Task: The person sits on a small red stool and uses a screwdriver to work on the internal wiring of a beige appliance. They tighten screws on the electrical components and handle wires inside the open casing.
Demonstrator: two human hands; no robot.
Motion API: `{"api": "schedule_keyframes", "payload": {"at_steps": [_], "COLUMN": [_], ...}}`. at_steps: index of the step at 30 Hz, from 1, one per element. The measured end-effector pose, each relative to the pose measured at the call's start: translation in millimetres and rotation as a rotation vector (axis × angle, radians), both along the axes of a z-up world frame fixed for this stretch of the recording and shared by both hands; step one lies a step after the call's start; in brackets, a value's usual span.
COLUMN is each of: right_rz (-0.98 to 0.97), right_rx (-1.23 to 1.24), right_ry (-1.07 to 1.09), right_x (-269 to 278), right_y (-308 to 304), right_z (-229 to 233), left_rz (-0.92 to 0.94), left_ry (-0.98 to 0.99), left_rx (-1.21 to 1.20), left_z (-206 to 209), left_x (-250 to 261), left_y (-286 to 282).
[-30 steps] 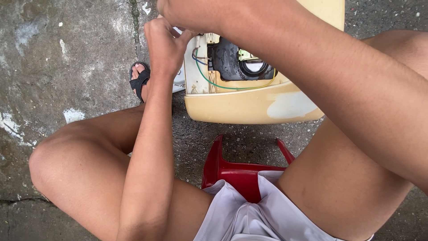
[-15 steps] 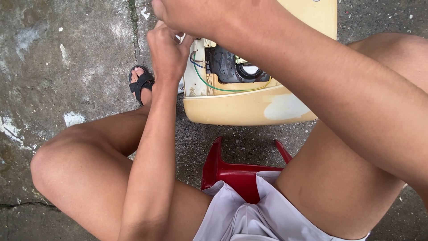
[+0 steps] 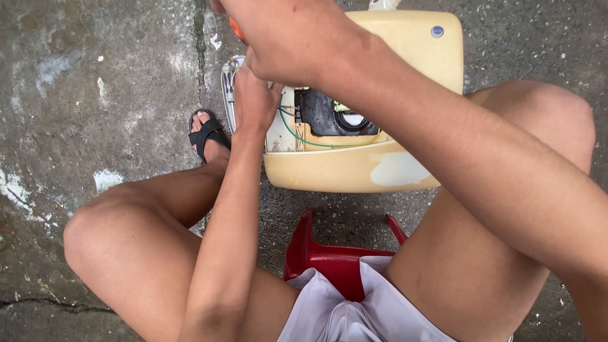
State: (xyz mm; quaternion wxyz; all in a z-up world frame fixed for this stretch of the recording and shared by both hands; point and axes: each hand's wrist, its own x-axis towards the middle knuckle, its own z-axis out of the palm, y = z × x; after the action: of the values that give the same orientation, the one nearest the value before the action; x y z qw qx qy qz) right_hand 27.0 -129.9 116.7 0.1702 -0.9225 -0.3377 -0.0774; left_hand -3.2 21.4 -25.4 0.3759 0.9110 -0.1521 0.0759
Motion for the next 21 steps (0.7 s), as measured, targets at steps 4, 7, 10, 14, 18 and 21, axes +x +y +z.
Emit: {"api": "schedule_keyframes", "payload": {"at_steps": [4,7,10,14,18,21], "right_rz": [-0.014,-0.176,-0.288,-0.211,-0.203,-0.202], "right_rx": [0.112,-0.046,-0.178,-0.108,-0.178,-0.208], "right_ry": [-0.013,-0.014,0.047,0.135,0.316,0.066], "right_x": [-2,0,6,7,2,1], "right_y": [5,18,20,10,7,11], "right_z": [8,2,0,7,35,33], "left_rz": [0.032,0.077,0.110,0.116,0.135,0.190], "left_ry": [0.017,0.026,-0.017,-0.146,-0.212,-0.157], "left_rx": [0.021,0.049,0.064,-0.002,-0.027,-0.003], "left_z": [-9,-16,-33,-44,-37,-30], "left_x": [-4,-5,-4,-5,-8,-8], "left_y": [-5,-5,-8,-12,-16,-15]}}
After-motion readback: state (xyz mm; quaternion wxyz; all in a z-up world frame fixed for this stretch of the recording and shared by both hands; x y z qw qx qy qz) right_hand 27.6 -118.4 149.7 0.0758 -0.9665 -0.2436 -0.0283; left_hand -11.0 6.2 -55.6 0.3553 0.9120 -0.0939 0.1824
